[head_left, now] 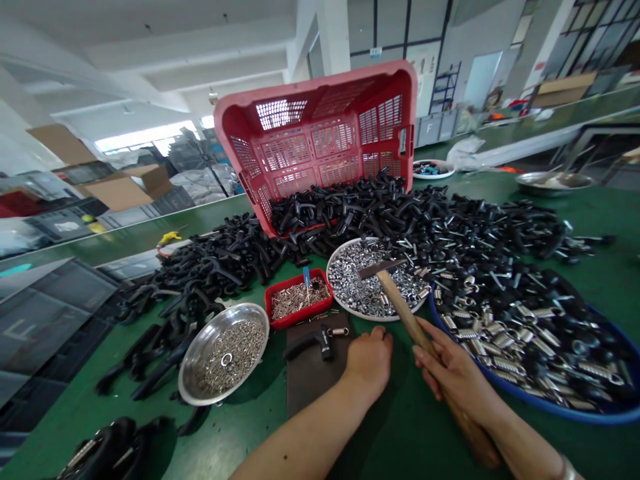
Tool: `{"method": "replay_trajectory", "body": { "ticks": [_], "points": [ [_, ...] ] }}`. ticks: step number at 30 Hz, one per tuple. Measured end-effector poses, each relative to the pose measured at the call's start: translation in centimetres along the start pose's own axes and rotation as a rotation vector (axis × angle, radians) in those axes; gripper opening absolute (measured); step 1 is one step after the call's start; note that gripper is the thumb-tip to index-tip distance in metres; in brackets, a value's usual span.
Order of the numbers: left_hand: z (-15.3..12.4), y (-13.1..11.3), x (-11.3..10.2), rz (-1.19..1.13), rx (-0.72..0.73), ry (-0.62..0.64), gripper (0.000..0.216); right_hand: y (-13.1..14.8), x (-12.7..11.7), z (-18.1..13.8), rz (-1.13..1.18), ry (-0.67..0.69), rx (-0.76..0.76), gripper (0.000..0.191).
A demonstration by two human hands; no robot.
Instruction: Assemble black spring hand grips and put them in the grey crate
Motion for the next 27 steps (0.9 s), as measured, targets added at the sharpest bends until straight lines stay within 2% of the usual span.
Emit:
{"method": "replay_trajectory", "body": {
  "ticks": [7, 10, 12, 15, 17, 21, 27],
  "points": [
    [-0.2, 0.3, -1.0, 0.03, -0.045, 0.032, 0.03, -0.2, -0.2, 0.2, -0.056, 0.008, 0.007, 0.07],
    [-1.0, 1.0, -1.8, -0.062, -0.011, -0.008, 0.024, -0.1, -0.1, 0.2, -0.07, 0.009, 0.028, 0.072],
    [-2.1, 2.6, -2.8, -0.206, -0.036, -0.102, 0.018, -0.1, -0.1, 0.1, -0.072, 0.013, 0.032, 0.073],
    [-3.9, 6.6, -4.5, -0.377, -0.2, -0.286, 0.018, -0.1, -0.1, 0.1, -0.08, 0.023, 0.02, 0.072],
    [-4.6, 9.2, -5.0, -0.372, -0.316, -0.292, 0.018, -0.1, -0.1, 0.0, -0.084, 0.034, 0.017, 0.07],
    [-4.9, 11.5, -4.1, -0.373, -0.399, -0.227, 0.015, -0.3, -0.1, 0.1, -0.097, 0.063, 0.034, 0.067],
    [-4.5, 11.5, -2.8, -0.374, -0.413, -0.299, 0.014, -0.1, 0.0, 0.0, -0.103, 0.048, 0.032, 0.069]
  ]
}}
Point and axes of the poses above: each hand's wrist, its own z-axis towards the middle knuckle, its own x-axis out of the palm, y = z × x, the point moved 1 cm from there along z, towards the middle knuckle, and after that the axes turned 5 degrees about z, right-handed, at the moved point
